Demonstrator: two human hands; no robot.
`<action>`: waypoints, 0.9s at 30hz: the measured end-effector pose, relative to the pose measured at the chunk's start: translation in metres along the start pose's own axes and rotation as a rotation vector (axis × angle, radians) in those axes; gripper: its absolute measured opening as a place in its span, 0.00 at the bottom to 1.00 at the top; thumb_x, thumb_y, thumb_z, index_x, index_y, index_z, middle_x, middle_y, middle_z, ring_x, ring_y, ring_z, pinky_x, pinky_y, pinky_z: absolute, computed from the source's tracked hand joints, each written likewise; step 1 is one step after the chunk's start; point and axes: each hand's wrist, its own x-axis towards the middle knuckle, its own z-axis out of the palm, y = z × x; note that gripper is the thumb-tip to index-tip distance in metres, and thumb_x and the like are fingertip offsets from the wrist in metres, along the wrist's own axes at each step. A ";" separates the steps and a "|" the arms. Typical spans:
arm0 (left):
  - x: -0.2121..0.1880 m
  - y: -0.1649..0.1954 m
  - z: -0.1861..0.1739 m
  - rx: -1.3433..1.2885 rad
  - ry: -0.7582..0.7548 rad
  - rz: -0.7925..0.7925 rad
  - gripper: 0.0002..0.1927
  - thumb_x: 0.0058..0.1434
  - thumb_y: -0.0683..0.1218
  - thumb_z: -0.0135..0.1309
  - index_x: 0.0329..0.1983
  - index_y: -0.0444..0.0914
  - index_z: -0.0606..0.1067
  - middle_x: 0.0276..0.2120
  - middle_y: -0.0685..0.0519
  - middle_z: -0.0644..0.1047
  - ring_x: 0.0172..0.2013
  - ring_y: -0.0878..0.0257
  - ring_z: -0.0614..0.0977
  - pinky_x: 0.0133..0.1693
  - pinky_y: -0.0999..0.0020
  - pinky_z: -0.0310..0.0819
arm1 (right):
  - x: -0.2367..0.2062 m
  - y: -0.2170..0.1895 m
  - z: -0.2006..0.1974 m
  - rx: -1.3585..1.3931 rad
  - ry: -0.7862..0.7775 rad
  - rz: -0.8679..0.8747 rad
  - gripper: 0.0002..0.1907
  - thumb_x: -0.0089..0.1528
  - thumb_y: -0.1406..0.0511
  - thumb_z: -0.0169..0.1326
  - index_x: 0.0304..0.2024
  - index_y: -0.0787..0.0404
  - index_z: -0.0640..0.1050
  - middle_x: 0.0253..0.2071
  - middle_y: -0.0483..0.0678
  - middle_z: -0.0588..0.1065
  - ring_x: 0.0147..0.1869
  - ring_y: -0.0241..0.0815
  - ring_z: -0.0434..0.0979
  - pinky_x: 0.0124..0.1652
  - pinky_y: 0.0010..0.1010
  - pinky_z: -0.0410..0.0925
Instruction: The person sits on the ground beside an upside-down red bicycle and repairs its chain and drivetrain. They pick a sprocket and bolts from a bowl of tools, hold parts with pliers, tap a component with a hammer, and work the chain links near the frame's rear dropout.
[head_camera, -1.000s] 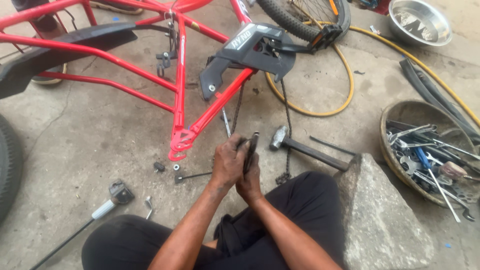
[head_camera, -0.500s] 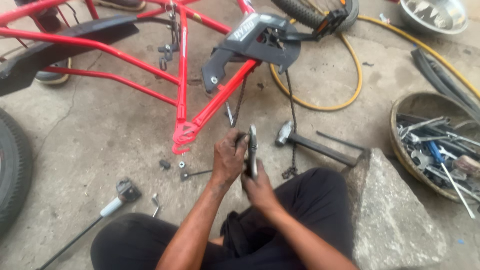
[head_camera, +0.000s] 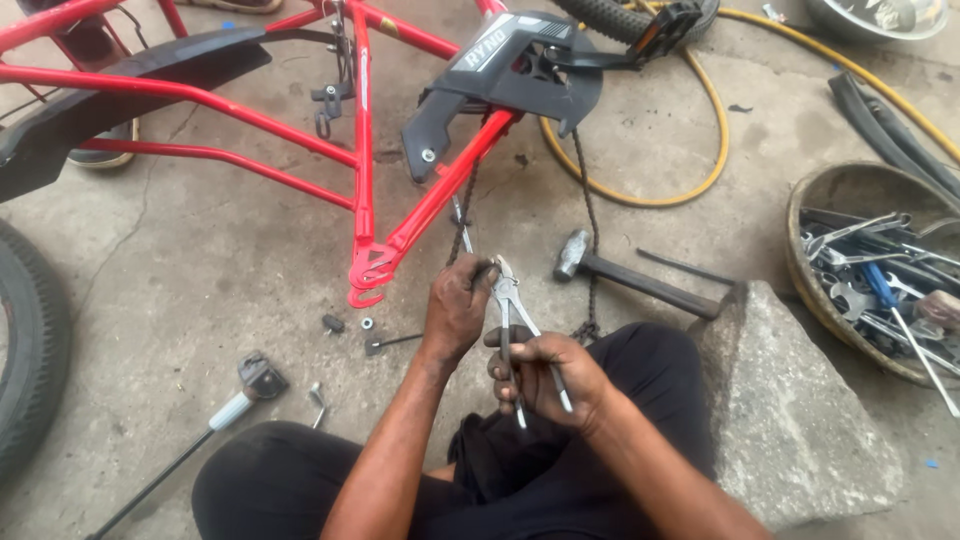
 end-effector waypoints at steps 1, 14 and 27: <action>-0.001 0.002 0.001 -0.032 -0.002 -0.079 0.07 0.66 0.42 0.56 0.41 0.33 0.76 0.29 0.46 0.80 0.30 0.59 0.82 0.33 0.63 0.75 | 0.007 0.002 -0.004 -0.032 0.030 -0.015 0.19 0.59 0.68 0.54 0.52 0.66 0.71 0.32 0.51 0.76 0.30 0.45 0.77 0.34 0.43 0.73; 0.011 -0.030 -0.017 -0.026 0.123 -0.266 0.06 0.66 0.42 0.54 0.41 0.34 0.77 0.27 0.55 0.76 0.28 0.68 0.75 0.30 0.68 0.70 | 0.046 0.047 -0.015 -0.354 0.239 -0.245 0.19 0.59 0.71 0.53 0.53 0.65 0.70 0.31 0.50 0.73 0.27 0.43 0.75 0.29 0.37 0.73; -0.002 -0.018 -0.002 -0.155 -0.007 -0.250 0.06 0.66 0.41 0.55 0.41 0.34 0.79 0.27 0.54 0.81 0.30 0.68 0.80 0.33 0.71 0.75 | 0.019 0.015 -0.003 -0.450 0.202 -0.166 0.33 0.56 0.72 0.49 0.65 0.53 0.64 0.45 0.53 0.79 0.40 0.41 0.81 0.37 0.32 0.74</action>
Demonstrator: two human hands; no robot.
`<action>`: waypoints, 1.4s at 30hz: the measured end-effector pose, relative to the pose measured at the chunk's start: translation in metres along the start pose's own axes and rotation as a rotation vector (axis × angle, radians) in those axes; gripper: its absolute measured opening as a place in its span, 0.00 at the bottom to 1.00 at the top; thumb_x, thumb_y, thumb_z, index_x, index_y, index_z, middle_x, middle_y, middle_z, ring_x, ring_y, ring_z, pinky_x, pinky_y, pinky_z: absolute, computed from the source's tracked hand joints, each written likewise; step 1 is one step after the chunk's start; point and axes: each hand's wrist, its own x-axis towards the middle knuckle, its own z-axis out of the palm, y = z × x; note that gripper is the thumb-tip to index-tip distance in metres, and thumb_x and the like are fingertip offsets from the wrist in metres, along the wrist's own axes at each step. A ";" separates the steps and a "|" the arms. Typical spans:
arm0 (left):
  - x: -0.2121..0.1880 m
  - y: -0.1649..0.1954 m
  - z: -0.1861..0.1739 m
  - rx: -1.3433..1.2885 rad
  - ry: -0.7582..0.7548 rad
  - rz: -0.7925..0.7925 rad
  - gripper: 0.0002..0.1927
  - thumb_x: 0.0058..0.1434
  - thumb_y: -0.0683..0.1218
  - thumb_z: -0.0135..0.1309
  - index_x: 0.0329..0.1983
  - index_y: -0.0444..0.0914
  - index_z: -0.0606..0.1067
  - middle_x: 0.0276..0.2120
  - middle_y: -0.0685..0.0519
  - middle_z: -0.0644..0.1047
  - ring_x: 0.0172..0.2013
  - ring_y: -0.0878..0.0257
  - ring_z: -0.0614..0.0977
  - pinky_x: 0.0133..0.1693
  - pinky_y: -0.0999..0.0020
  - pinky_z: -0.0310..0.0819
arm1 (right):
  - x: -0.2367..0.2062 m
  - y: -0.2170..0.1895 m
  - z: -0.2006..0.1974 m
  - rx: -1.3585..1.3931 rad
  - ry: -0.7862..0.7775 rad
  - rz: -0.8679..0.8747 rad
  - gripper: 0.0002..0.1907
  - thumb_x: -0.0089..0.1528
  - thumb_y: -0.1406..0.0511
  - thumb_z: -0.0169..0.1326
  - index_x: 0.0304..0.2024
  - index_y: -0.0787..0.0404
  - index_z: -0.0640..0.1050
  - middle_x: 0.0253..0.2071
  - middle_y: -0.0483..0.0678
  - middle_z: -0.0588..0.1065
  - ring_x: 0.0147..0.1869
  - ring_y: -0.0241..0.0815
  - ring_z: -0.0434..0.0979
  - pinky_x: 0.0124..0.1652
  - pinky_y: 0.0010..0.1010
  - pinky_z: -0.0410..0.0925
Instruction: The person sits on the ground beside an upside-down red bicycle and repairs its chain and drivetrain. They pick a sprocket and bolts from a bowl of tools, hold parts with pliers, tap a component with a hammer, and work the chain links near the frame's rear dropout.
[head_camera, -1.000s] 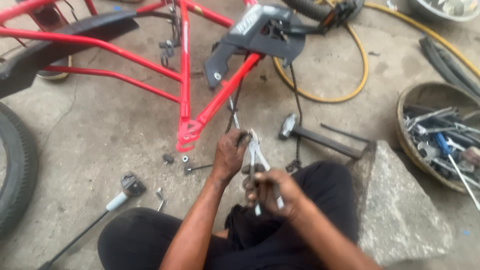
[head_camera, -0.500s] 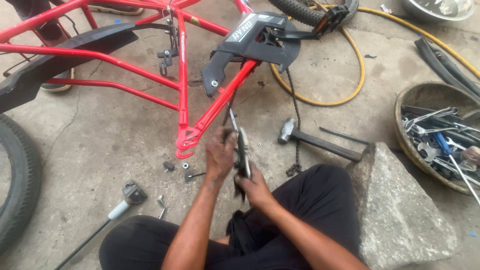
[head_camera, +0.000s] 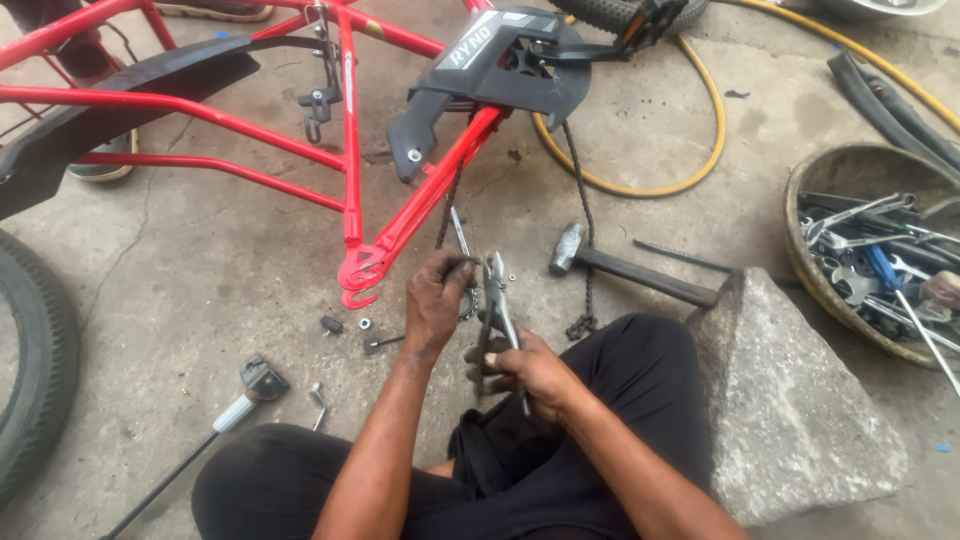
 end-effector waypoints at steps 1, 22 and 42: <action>-0.001 0.001 0.002 0.022 -0.017 0.010 0.06 0.65 0.41 0.56 0.41 0.35 0.80 0.28 0.53 0.82 0.30 0.68 0.81 0.33 0.71 0.76 | 0.002 0.000 0.001 0.025 0.009 0.027 0.36 0.54 0.72 0.48 0.65 0.48 0.62 0.47 0.52 0.78 0.44 0.41 0.83 0.40 0.33 0.78; -0.002 0.008 -0.001 0.296 -0.120 0.088 0.04 0.63 0.41 0.59 0.38 0.34 0.77 0.30 0.45 0.81 0.30 0.59 0.83 0.32 0.62 0.74 | 0.017 -0.010 -0.028 -0.469 0.118 0.006 0.16 0.60 0.63 0.55 0.50 0.59 0.72 0.23 0.42 0.68 0.21 0.33 0.66 0.21 0.26 0.62; 0.012 -0.060 0.000 0.068 -0.206 -0.186 0.15 0.66 0.45 0.53 0.54 0.35 0.75 0.41 0.50 0.81 0.41 0.64 0.82 0.45 0.66 0.76 | 0.058 0.054 -0.016 0.567 -0.249 0.092 0.16 0.62 0.66 0.50 0.54 0.57 0.71 0.33 0.46 0.69 0.32 0.42 0.69 0.33 0.36 0.65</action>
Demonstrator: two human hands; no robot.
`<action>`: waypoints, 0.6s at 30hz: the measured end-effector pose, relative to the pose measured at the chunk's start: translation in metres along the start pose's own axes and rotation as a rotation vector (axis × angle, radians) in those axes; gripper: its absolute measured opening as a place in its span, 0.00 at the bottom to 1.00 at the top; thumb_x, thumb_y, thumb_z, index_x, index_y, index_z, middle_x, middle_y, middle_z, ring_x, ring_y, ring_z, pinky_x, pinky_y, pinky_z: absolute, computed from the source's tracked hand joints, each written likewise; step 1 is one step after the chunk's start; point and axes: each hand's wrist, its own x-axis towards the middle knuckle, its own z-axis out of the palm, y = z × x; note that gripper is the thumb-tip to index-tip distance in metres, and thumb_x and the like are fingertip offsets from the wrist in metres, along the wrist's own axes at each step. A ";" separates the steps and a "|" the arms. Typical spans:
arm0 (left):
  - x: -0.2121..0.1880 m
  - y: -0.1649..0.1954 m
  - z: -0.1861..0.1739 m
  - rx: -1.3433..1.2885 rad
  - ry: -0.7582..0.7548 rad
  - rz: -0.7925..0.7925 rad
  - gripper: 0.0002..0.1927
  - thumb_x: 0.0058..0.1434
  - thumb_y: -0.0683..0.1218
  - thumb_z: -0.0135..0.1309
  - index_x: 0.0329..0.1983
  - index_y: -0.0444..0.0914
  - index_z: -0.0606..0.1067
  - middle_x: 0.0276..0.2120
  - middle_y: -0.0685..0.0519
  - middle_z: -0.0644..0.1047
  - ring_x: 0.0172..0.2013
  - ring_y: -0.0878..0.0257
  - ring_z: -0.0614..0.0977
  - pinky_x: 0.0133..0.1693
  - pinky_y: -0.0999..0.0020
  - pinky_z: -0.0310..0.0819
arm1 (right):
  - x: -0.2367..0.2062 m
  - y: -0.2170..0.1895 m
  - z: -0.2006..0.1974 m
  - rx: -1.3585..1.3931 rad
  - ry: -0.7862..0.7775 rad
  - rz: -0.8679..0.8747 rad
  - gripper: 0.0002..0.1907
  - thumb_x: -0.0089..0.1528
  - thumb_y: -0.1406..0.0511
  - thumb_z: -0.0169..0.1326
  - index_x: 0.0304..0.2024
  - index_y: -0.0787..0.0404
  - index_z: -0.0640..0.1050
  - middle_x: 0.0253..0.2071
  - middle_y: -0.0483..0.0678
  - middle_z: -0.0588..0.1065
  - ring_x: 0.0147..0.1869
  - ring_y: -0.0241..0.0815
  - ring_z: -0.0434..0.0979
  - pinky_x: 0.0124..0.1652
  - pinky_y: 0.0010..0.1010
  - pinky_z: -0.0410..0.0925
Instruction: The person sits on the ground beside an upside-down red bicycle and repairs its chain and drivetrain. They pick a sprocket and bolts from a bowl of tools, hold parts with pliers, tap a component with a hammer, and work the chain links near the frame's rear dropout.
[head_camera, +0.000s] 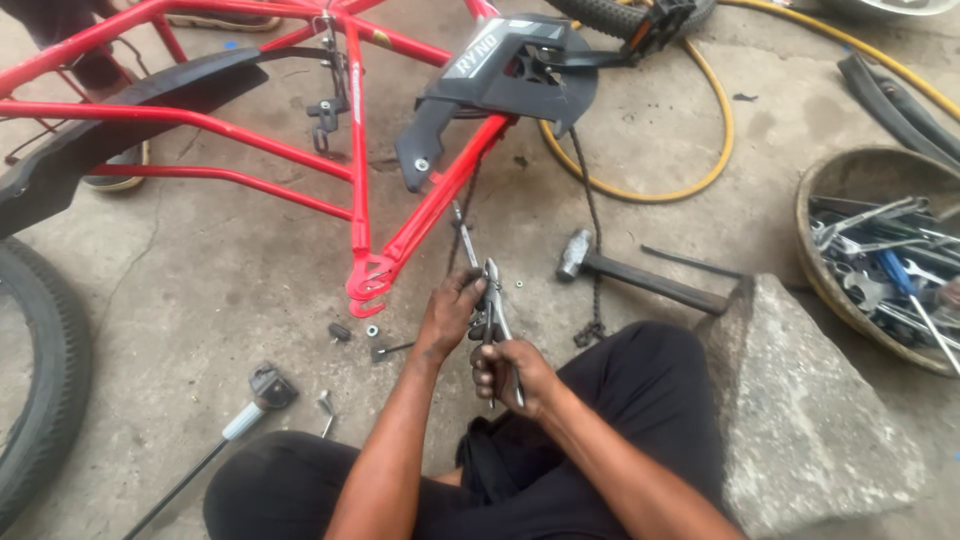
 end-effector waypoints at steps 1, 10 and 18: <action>0.000 -0.007 0.003 0.093 -0.009 -0.029 0.15 0.66 0.45 0.52 0.54 0.36 0.75 0.42 0.49 0.82 0.42 0.61 0.83 0.47 0.63 0.76 | 0.006 0.000 -0.010 -0.008 0.001 0.007 0.15 0.63 0.65 0.51 0.53 0.57 0.72 0.33 0.47 0.71 0.33 0.44 0.70 0.35 0.38 0.67; -0.018 -0.045 0.006 1.212 -0.082 0.450 0.10 0.62 0.44 0.49 0.43 0.42 0.79 0.45 0.45 0.80 0.56 0.48 0.79 0.70 0.46 0.54 | 0.010 0.022 -0.068 -0.104 0.388 0.263 0.15 0.61 0.60 0.50 0.41 0.67 0.78 0.40 0.58 0.79 0.46 0.57 0.78 0.50 0.56 0.71; -0.086 0.044 -0.052 0.757 -0.133 0.204 0.22 0.61 0.43 0.55 0.60 0.38 0.74 0.52 0.41 0.78 0.53 0.42 0.78 0.53 0.51 0.71 | -0.181 -0.067 -0.009 -1.565 0.812 -0.448 0.34 0.59 0.54 0.55 0.67 0.55 0.70 0.67 0.56 0.68 0.71 0.55 0.66 0.63 0.48 0.63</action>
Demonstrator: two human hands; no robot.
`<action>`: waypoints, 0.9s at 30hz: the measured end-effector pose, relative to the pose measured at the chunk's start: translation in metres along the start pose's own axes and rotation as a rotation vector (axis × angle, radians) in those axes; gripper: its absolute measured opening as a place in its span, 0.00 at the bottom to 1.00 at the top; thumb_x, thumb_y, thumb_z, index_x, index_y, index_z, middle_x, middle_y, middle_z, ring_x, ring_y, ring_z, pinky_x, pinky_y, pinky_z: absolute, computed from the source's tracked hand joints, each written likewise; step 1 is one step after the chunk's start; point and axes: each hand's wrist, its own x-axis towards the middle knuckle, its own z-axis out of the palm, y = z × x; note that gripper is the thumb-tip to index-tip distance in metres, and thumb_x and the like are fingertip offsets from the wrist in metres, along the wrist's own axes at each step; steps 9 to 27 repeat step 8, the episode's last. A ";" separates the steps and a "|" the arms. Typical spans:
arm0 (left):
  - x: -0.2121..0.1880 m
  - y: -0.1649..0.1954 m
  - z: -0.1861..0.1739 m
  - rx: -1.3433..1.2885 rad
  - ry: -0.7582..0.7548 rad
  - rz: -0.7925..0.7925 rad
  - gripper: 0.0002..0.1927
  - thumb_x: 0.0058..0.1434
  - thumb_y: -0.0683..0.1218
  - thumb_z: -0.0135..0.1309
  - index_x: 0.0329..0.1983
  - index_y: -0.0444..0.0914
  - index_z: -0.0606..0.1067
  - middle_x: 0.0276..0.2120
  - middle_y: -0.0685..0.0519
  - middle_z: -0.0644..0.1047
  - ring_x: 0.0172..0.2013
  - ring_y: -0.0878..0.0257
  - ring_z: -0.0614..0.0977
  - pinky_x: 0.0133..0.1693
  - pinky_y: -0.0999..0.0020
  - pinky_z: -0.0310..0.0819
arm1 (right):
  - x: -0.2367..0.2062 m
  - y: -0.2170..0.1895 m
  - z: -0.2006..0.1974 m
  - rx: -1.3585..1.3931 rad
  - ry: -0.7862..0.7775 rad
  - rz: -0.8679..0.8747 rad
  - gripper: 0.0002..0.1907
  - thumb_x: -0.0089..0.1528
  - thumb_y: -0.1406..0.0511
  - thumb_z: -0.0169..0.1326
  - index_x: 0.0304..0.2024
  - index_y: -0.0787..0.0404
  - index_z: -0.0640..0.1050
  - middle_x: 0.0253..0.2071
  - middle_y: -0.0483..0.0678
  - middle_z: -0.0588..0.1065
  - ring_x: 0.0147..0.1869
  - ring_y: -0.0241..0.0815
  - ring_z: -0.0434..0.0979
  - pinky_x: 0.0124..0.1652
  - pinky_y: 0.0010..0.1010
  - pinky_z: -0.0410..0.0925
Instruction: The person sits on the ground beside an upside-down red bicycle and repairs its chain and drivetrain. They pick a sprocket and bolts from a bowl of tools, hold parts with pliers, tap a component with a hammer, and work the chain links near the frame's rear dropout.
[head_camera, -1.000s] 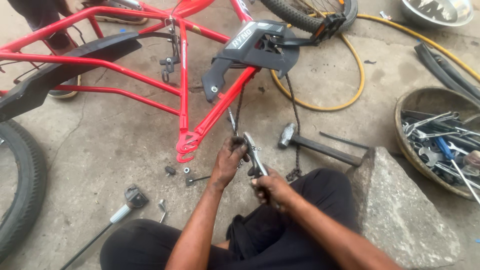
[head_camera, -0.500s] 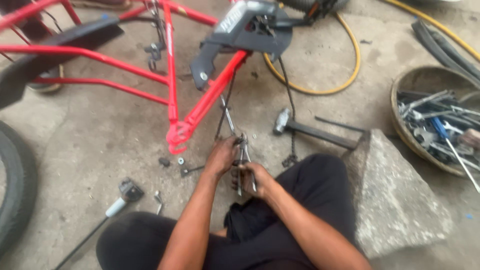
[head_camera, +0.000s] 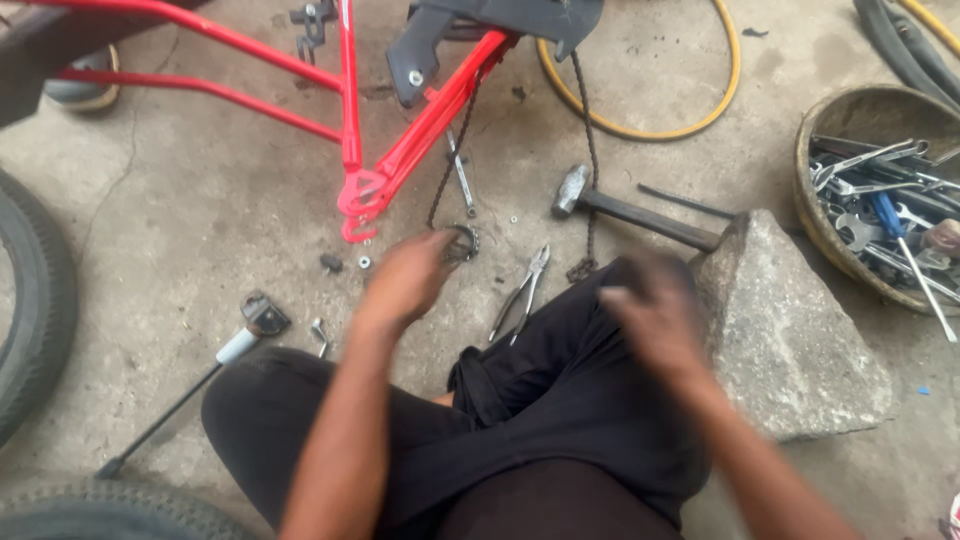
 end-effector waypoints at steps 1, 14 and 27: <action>-0.033 0.005 -0.023 -0.096 0.086 0.037 0.23 0.60 0.43 0.57 0.59 0.36 0.73 0.52 0.41 0.78 0.52 0.44 0.79 0.52 0.53 0.72 | -0.006 0.009 -0.030 -0.155 0.105 -0.174 0.31 0.64 0.53 0.53 0.66 0.60 0.70 0.67 0.60 0.67 0.72 0.57 0.64 0.65 0.51 0.62; -0.220 0.051 -0.094 0.104 0.830 -0.418 0.21 0.66 0.42 0.60 0.63 0.36 0.76 0.57 0.42 0.78 0.59 0.46 0.79 0.60 0.55 0.74 | -0.050 0.121 -0.092 -0.699 0.112 -0.149 0.37 0.59 0.48 0.55 0.66 0.61 0.70 0.72 0.62 0.61 0.74 0.63 0.60 0.68 0.53 0.55; -0.220 0.051 -0.094 0.104 0.830 -0.418 0.21 0.66 0.42 0.60 0.63 0.36 0.76 0.57 0.42 0.78 0.59 0.46 0.79 0.60 0.55 0.74 | -0.050 0.121 -0.092 -0.699 0.112 -0.149 0.37 0.59 0.48 0.55 0.66 0.61 0.70 0.72 0.62 0.61 0.74 0.63 0.60 0.68 0.53 0.55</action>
